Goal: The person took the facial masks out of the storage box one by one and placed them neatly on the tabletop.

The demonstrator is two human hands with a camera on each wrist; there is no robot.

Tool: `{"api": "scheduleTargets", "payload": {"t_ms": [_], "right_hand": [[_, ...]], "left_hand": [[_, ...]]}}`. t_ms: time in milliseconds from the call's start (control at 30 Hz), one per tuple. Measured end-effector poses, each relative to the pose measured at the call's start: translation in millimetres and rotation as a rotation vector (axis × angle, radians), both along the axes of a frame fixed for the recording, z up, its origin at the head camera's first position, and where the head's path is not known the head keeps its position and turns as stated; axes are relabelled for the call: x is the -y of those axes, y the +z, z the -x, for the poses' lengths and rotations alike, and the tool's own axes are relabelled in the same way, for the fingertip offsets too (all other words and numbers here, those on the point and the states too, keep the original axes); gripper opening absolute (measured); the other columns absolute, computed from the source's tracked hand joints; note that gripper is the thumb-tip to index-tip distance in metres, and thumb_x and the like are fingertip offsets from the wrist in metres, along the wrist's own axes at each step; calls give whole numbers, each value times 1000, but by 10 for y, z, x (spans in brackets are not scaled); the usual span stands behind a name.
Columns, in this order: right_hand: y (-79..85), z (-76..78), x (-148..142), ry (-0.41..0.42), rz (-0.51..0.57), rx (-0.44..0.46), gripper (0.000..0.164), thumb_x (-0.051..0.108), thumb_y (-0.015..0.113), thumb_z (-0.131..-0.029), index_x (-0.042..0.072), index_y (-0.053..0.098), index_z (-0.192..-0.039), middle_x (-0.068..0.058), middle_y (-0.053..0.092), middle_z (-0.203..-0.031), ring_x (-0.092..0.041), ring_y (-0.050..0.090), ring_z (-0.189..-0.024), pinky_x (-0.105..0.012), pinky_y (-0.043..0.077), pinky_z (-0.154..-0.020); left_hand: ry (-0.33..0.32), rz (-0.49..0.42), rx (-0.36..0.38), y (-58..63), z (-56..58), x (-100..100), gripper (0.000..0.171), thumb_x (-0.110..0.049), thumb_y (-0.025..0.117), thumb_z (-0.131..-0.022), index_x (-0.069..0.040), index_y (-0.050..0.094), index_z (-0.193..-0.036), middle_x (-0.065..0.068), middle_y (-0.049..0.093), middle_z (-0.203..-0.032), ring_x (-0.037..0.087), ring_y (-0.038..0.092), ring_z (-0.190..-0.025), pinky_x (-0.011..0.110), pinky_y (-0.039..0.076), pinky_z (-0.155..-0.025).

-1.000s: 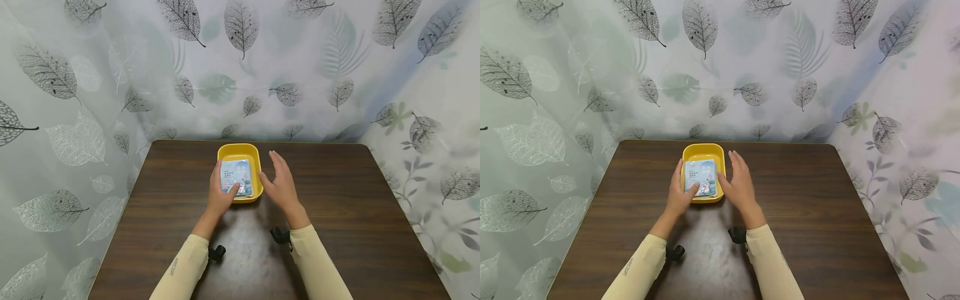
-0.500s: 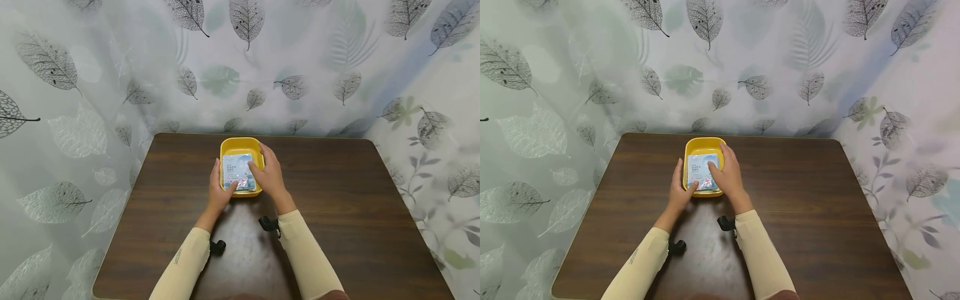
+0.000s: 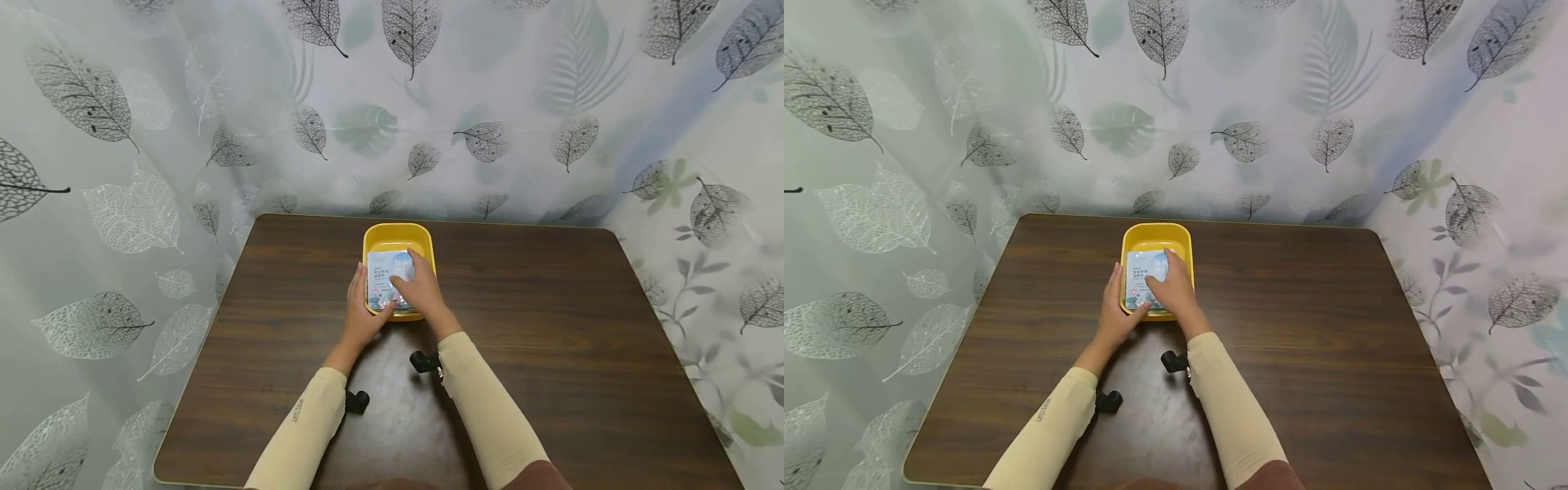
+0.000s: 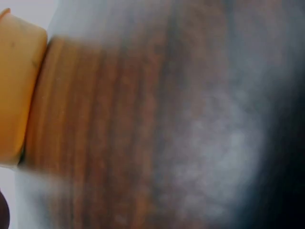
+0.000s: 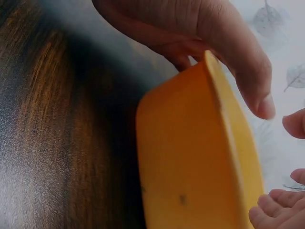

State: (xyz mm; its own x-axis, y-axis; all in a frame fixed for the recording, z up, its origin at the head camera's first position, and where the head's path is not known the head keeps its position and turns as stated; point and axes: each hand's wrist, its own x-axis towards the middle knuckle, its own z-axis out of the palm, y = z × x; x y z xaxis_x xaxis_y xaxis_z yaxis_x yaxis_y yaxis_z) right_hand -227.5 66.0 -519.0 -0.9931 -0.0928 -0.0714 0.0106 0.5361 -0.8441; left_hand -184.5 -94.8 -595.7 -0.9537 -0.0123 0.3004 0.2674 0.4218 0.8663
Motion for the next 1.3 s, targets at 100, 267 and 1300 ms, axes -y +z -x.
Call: {"api": "scheduleTargets", "payload": {"t_ms": [100, 267, 1300], "right_hand": [[-80, 49, 28, 7, -30, 23, 83, 29, 70, -92, 4, 29, -160, -17, 33, -165, -37, 36, -151, -53, 27, -125], [-172, 88, 29, 3, -75, 51, 85, 27, 71, -92, 4, 27, -160, -15, 31, -167, -35, 36, -151, -51, 27, -125], [-256, 127, -6, -127, 302, 41, 68, 1, 73, -85, 6, 48, -148, -18, 54, -145, -35, 53, -130, -50, 48, -110]], "left_hand": [[-1, 20, -16, -62, 16, 4, 103, -34, 79, -82, -4, 21, -163, 15, 18, -172, 33, 19, -158, 58, 18, -126], [0, 45, -45, -104, 34, -6, 103, -34, 79, -81, -1, 23, -161, 17, 19, -171, 36, 20, -157, 59, 20, -125], [0, 112, -46, -150, 47, 4, 100, -35, 74, -84, 2, 22, -161, 13, 17, -172, 37, 24, -155, 59, 24, -124]]}}
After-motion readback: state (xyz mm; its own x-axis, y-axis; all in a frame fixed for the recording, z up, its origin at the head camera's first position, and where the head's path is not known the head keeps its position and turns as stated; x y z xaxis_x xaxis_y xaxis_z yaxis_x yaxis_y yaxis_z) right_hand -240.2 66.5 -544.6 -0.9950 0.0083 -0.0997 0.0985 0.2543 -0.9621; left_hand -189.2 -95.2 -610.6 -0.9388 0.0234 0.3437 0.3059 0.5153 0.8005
